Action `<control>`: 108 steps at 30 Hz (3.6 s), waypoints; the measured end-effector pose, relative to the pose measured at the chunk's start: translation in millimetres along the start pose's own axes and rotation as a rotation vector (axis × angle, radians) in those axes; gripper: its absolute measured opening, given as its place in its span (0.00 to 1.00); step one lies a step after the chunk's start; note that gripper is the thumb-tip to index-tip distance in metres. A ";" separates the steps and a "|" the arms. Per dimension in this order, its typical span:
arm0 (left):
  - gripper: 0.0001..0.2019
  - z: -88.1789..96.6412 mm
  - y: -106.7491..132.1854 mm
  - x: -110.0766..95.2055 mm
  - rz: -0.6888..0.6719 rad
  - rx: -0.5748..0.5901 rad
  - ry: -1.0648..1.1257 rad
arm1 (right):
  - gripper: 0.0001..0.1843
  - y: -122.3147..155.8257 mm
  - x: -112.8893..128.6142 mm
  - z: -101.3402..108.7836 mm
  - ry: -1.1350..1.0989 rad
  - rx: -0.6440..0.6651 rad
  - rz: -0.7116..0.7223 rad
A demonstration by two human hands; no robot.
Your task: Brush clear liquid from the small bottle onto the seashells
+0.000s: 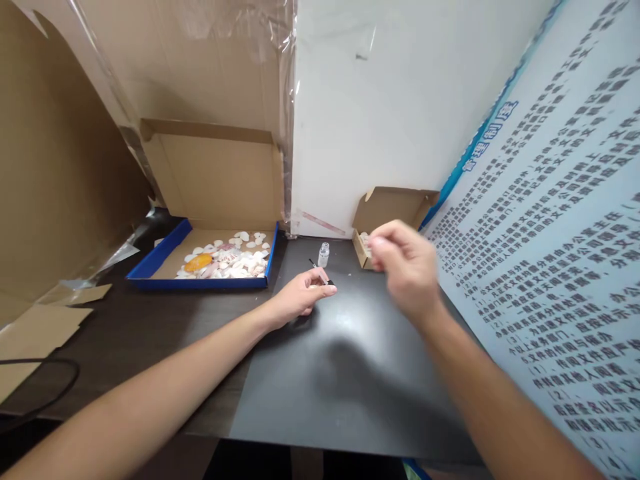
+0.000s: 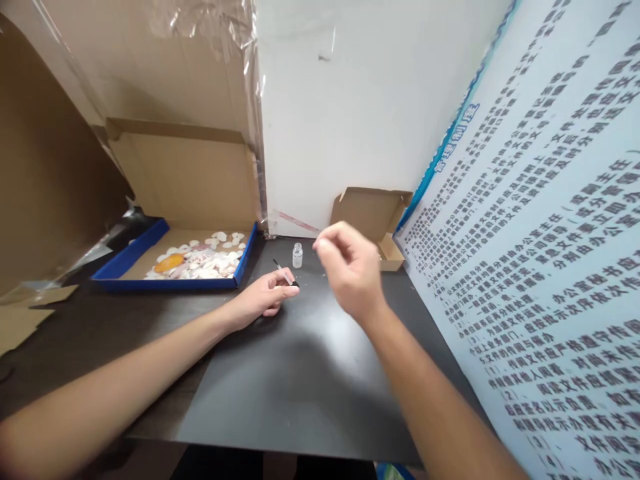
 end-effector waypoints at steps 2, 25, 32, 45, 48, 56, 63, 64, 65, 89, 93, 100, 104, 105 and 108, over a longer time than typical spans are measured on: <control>0.16 1.1 -0.3 -0.7 0.003 -0.006 0.026 | 0.06 8.5 -8.0 -17.0 0.016 0.056 0.040; 0.07 6.4 -0.4 -0.3 0.114 -0.055 0.206 | 0.14 35.5 -58.7 -39.5 0.302 0.166 -0.095; 0.07 15.7 -7.2 3.8 0.144 -0.126 0.387 | 0.17 37.2 -60.7 -45.3 0.157 0.269 -0.106; 0.11 21.9 -6.2 4.0 0.145 -0.216 0.313 | 0.21 44.9 -66.0 -58.7 0.094 0.371 -0.134; 0.10 22.2 -7.0 3.5 0.137 -0.217 0.292 | 0.21 44.8 -67.9 -57.6 0.095 0.349 -0.151; 0.09 23.9 -7.9 2.1 0.094 -0.237 0.350 | 0.22 43.9 -70.0 -55.2 0.095 0.314 -0.181; 0.07 22.3 -7.6 4.2 0.145 -0.227 0.477 | 0.22 44.0 -73.3 -54.2 0.064 0.284 -0.219; 0.06 22.0 -7.6 4.4 0.152 -0.222 0.487 | 0.22 44.1 -73.4 -54.2 0.060 0.284 -0.223; 0.05 21.7 -7.7 4.7 0.157 -0.216 0.492 | 0.22 44.2 -73.5 -54.3 0.057 0.286 -0.225; 0.02 19.1 -6.5 6.6 0.149 -0.156 0.401 | 0.21 48.0 -71.4 -56.8 -0.093 0.287 -0.206; 0.02 19.8 -7.9 7.2 0.137 -0.152 0.411 | 0.22 44.9 -74.1 -52.0 0.052 0.242 -0.211; 0.02 19.8 -9.4 8.5 0.138 -0.149 0.422 | 0.20 44.9 -64.5 -54.2 -0.041 0.284 -0.168; 0.02 19.8 -8.4 8.1 0.150 -0.151 0.434 | 0.21 44.2 -71.3 -52.4 0.052 0.282 -0.196; 0.02 19.9 -8.1 7.9 0.152 -0.152 0.437 | 0.22 43.4 -73.1 -50.4 0.048 0.258 -0.205; 0.02 20.0 -7.4 6.9 0.150 -0.152 0.435 | 0.21 44.0 -72.1 -50.1 -0.054 0.245 -0.203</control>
Point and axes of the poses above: each hand's wrist, its own y-axis away from the middle knuckle, its own z-axis out of the back of the hand, x = y × z, the point moved 8 cm from there along -y, towards the middle knuckle, and after that the axes turned 11 degrees about -x, right-handed, at the moved point
